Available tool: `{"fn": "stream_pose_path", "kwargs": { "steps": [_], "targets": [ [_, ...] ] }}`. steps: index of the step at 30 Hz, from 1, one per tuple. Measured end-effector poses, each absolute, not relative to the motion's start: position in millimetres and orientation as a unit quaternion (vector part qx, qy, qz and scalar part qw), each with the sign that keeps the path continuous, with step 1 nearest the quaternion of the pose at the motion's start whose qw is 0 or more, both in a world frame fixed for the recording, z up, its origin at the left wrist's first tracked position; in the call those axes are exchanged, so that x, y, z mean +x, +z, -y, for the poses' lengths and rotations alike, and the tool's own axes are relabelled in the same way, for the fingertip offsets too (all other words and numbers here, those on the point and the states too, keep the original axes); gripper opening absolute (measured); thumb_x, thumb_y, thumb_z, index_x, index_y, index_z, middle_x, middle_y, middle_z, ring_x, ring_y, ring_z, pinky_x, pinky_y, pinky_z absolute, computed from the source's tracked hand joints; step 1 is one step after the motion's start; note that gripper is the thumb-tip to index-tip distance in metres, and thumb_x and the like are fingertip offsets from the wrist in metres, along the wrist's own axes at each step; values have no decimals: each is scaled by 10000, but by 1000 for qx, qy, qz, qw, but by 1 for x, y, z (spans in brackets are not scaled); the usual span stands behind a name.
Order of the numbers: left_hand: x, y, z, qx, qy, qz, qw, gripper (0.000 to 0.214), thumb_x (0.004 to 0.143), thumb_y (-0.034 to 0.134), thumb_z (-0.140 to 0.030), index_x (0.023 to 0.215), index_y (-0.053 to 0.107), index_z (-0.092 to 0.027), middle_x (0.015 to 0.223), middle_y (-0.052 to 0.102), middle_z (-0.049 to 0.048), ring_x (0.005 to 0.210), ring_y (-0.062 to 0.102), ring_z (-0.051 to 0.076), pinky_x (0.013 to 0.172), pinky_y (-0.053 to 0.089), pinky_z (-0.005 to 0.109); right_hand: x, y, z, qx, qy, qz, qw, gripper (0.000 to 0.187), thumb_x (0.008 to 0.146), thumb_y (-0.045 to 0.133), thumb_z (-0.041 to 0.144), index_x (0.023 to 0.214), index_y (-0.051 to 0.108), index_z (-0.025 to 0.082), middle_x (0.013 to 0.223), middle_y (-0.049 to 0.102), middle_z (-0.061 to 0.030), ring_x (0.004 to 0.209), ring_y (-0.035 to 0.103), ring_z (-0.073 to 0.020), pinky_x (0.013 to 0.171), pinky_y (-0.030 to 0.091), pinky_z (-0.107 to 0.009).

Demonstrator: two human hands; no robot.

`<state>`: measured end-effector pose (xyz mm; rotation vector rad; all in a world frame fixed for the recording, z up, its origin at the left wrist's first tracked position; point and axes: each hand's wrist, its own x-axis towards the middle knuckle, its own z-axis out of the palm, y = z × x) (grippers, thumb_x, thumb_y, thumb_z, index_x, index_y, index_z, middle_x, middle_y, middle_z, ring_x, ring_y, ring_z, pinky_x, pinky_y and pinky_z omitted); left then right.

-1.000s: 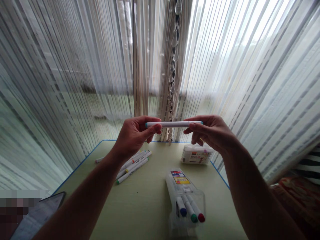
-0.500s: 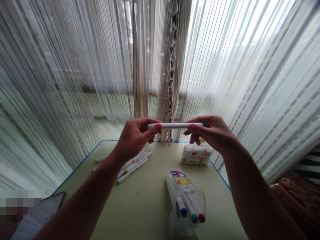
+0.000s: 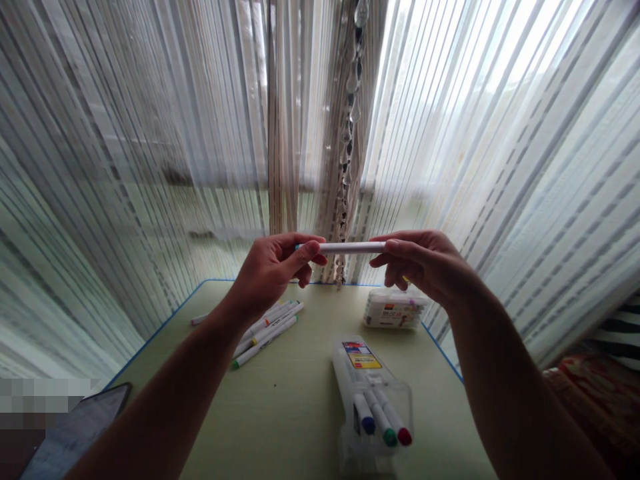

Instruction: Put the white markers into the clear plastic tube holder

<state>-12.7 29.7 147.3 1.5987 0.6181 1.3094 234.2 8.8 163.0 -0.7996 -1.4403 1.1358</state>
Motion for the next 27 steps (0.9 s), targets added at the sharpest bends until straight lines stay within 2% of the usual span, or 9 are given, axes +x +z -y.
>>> {"fn": "stream_pose_path", "kwargs": {
  "steps": [11,27],
  "targets": [
    [-14,152,-25,618,528,-239,532,291,857,676,-309,1043,718,-89,807,729,97,501,555,82,484,453,225,239,164,-10,-310,504,600,538,284,803,695,263,1023,763,97,783,780,-133,447,664,-148,342,453,-196],
    [-15,153,-27,589,529,-219,570,271,879,610,-278,1020,718,-74,791,734,116,495,569,103,475,447,242,238,169,-8,-313,529,575,540,324,785,604,266,1030,751,114,769,778,-115,419,634,-146,318,431,-213]
  ]
}}
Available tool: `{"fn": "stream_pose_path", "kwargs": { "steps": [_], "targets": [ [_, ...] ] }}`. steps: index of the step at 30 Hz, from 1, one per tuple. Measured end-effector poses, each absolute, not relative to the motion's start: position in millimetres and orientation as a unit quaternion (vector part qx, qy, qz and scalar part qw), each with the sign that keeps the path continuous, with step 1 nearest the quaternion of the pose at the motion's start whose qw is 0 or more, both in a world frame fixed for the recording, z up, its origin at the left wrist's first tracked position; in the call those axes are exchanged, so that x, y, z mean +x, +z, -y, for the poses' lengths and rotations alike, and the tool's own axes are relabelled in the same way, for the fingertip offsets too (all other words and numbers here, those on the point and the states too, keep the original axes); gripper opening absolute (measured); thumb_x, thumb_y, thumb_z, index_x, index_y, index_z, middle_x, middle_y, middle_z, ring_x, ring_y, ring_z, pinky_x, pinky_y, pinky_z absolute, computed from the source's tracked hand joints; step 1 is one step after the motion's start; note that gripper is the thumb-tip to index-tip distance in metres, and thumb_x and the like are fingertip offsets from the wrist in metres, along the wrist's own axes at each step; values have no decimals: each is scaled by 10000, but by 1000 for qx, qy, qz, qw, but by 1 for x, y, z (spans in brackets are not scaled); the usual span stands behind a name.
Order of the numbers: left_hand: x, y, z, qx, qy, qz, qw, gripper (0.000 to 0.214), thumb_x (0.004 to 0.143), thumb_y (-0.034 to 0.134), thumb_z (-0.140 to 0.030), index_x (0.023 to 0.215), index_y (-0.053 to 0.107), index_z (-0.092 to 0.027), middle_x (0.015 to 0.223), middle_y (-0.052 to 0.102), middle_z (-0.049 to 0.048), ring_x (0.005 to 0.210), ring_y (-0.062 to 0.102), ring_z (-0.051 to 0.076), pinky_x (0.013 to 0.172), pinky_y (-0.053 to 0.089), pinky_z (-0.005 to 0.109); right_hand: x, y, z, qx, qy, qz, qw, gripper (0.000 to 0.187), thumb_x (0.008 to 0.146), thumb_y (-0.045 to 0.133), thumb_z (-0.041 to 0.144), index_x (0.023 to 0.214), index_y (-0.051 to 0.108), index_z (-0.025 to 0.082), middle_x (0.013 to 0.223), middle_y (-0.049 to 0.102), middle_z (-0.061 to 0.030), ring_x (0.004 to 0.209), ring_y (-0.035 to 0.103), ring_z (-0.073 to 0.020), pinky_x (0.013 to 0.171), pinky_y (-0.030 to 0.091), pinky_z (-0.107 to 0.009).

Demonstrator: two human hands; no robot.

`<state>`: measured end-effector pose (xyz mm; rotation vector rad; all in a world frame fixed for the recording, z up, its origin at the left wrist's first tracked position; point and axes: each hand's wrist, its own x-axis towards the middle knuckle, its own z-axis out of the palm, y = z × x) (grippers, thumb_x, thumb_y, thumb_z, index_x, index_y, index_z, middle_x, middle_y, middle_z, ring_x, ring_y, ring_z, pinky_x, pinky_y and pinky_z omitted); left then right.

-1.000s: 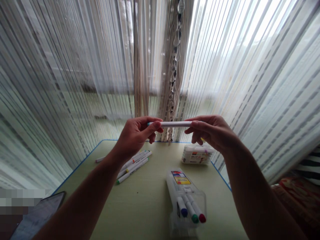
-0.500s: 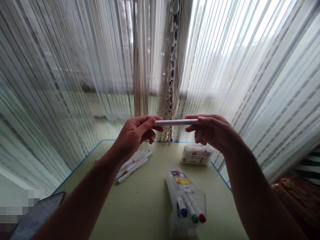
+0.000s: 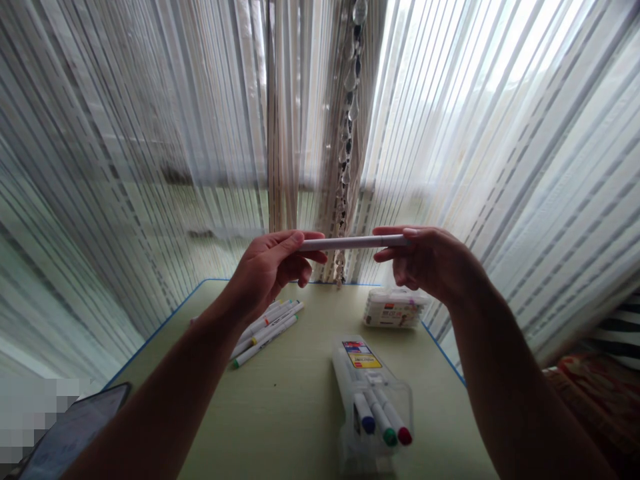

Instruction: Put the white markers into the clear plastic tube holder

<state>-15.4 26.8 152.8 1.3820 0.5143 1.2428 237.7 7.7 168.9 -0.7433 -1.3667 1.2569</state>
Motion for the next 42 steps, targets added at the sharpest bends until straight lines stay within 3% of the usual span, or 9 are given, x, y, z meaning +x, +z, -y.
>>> {"fn": "stream_pose_path", "kwargs": {
  "steps": [12,25,42],
  "targets": [
    [-13,150,-28,620,539,-245,515,288,866,657,-349,1016,720,-112,759,724,86,487,548,92,467,431,232,238,165,-9,-313,495,598,546,271,806,710,263,1035,756,125,781,780,-114,442,662,-140,333,460,-190],
    [-13,145,-32,667,542,-247,448,267,774,774,-304,976,745,-132,685,705,41,491,529,73,470,416,209,233,162,-11,-323,489,598,546,265,740,821,295,957,782,146,735,771,-97,452,679,-143,342,465,-173],
    [-10,147,-28,691,543,-278,387,258,797,746,-292,982,742,-113,711,696,37,493,529,70,457,433,202,229,161,-13,-356,461,608,540,250,686,864,299,843,781,123,687,758,-97,467,690,-157,343,465,-169]
  ]
}}
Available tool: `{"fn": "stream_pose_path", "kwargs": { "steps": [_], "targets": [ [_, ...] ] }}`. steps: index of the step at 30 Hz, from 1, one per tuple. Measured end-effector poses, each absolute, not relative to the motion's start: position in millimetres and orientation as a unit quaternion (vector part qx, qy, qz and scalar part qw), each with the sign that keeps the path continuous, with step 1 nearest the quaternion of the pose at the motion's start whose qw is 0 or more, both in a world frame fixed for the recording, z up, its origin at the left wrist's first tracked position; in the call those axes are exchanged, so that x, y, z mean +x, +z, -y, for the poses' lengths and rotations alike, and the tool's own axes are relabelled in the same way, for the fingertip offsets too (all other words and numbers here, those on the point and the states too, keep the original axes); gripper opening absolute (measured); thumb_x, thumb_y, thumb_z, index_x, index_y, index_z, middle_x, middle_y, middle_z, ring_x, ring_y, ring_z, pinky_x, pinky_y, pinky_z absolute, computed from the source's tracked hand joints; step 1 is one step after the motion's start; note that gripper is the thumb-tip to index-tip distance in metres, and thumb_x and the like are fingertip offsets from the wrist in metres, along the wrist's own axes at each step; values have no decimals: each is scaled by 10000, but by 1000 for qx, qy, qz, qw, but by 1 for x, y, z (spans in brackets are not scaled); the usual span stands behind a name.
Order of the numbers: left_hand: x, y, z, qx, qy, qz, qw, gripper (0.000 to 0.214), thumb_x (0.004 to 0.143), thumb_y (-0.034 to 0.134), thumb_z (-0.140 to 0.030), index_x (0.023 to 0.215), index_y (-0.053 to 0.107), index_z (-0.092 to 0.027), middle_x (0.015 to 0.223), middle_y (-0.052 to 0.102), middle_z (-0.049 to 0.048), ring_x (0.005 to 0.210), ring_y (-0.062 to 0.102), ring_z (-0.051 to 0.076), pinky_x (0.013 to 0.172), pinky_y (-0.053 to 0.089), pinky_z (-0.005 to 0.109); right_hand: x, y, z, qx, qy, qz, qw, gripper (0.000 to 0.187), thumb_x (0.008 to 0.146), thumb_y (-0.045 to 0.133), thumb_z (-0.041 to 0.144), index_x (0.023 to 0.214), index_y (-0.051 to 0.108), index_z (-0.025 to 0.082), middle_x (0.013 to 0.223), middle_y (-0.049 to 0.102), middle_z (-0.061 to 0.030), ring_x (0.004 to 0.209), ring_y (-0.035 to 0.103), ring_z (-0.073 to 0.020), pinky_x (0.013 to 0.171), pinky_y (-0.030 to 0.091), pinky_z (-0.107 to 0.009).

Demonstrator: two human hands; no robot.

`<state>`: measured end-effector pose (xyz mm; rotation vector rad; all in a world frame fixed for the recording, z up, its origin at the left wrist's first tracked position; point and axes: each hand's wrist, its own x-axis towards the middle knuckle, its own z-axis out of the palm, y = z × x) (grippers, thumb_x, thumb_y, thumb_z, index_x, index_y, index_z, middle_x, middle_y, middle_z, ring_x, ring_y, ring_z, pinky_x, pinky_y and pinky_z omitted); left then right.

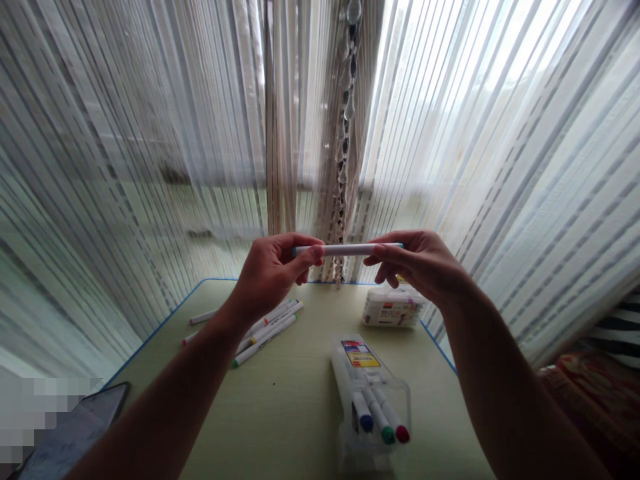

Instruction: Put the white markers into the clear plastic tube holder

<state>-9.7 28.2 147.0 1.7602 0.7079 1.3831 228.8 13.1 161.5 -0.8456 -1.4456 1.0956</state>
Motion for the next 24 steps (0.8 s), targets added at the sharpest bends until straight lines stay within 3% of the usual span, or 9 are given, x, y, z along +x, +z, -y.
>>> {"fn": "stream_pose_path", "kwargs": {
  "steps": [24],
  "targets": [
    [-13,150,-27,643,538,-235,491,221,853,678,-274,986,741,-108,793,718,78,521,552,87,498,439,230,235,162,-13,-299,514,596,540,210,780,744,217,957,776,108,755,779,-114,462,700,-166,325,482,-159]
  ]
}}
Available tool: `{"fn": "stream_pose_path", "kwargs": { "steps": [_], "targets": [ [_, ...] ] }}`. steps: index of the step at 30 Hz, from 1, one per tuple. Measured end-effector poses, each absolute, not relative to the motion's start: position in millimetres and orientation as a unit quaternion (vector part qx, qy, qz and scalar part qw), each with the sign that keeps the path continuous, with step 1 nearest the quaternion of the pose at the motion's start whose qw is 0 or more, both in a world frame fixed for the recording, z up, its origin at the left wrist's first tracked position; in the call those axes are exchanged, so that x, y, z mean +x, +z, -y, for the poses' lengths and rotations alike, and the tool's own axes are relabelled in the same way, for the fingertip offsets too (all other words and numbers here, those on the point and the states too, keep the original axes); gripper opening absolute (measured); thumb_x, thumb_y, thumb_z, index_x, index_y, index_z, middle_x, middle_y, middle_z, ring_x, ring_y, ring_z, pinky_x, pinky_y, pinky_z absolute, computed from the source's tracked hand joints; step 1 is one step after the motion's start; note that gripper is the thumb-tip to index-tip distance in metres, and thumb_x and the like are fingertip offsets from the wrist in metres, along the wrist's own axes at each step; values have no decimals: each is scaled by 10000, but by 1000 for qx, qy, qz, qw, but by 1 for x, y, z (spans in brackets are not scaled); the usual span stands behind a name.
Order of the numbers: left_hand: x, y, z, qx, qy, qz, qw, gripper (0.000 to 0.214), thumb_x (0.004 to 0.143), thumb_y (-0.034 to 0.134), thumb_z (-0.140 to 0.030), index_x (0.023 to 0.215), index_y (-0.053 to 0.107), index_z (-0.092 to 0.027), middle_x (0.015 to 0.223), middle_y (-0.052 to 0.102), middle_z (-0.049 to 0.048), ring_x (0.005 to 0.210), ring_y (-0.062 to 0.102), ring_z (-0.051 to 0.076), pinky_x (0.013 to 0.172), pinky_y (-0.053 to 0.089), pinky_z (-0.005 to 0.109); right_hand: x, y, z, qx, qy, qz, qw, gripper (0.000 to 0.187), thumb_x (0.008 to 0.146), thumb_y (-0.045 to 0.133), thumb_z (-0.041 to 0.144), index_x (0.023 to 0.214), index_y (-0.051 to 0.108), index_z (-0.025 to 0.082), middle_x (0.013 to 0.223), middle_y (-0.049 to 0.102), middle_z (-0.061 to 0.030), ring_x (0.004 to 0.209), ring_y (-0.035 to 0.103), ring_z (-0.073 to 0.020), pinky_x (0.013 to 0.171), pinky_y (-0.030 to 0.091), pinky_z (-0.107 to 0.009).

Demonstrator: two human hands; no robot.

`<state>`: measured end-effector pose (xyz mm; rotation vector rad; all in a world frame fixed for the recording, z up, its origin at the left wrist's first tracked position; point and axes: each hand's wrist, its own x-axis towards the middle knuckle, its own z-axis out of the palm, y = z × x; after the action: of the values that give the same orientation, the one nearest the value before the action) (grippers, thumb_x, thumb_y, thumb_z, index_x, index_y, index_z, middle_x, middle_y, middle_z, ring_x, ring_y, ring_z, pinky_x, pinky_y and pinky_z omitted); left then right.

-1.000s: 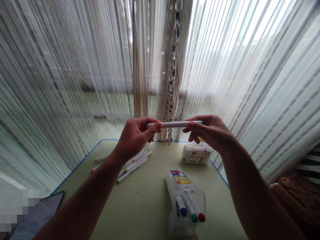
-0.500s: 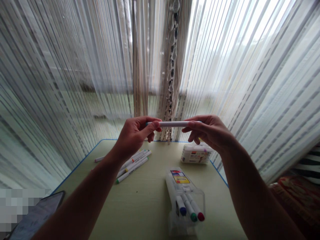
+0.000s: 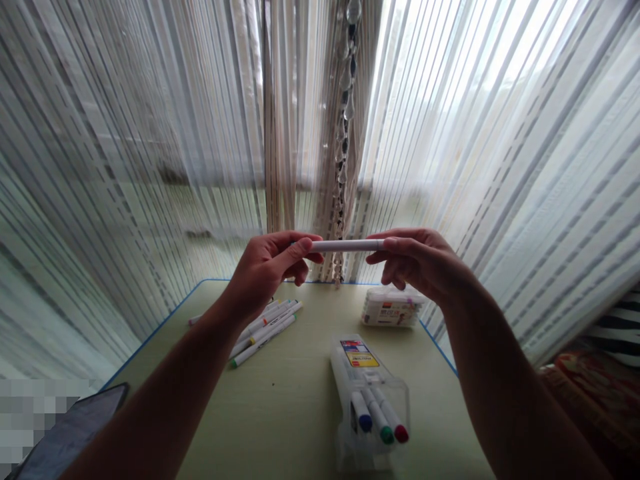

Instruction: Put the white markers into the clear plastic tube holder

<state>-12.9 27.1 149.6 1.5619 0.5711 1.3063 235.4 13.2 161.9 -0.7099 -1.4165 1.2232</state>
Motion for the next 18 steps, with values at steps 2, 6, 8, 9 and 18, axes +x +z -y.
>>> {"fn": "stream_pose_path", "kwargs": {
  "steps": [2,6,8,9,18],
  "targets": [
    [-13,150,-27,642,536,-232,497,219,861,667,-270,988,743,-108,797,720,80,521,555,88,498,438,230,236,162,-13,-293,522,593,538,211,781,728,205,960,775,105,755,779,-117,461,701,-170,323,482,-161],
    [-14,151,-26,632,534,-226,514,229,872,644,-264,997,742,-99,804,725,92,521,560,94,499,442,232,238,163,-13,-280,534,590,537,220,786,699,195,969,773,100,760,780,-120,452,696,-169,324,488,-166],
    [-14,152,-25,623,535,-224,525,235,873,637,-259,999,740,-89,797,725,100,517,558,96,495,441,233,238,163,-12,-273,538,591,536,231,786,685,193,978,771,96,765,781,-122,450,694,-167,327,493,-169],
    [-14,152,-25,619,536,-222,529,237,872,635,-256,998,740,-85,792,725,103,514,557,96,491,440,232,239,163,-12,-270,541,590,535,239,785,679,192,983,769,94,768,781,-123,450,693,-166,328,496,-171],
    [-15,153,-26,598,535,-201,562,249,865,628,-254,993,739,-72,794,729,121,508,566,101,476,438,235,238,167,-11,-260,560,577,536,303,738,621,208,978,766,92,755,780,-115,408,656,-147,310,465,-179]
  ]
}}
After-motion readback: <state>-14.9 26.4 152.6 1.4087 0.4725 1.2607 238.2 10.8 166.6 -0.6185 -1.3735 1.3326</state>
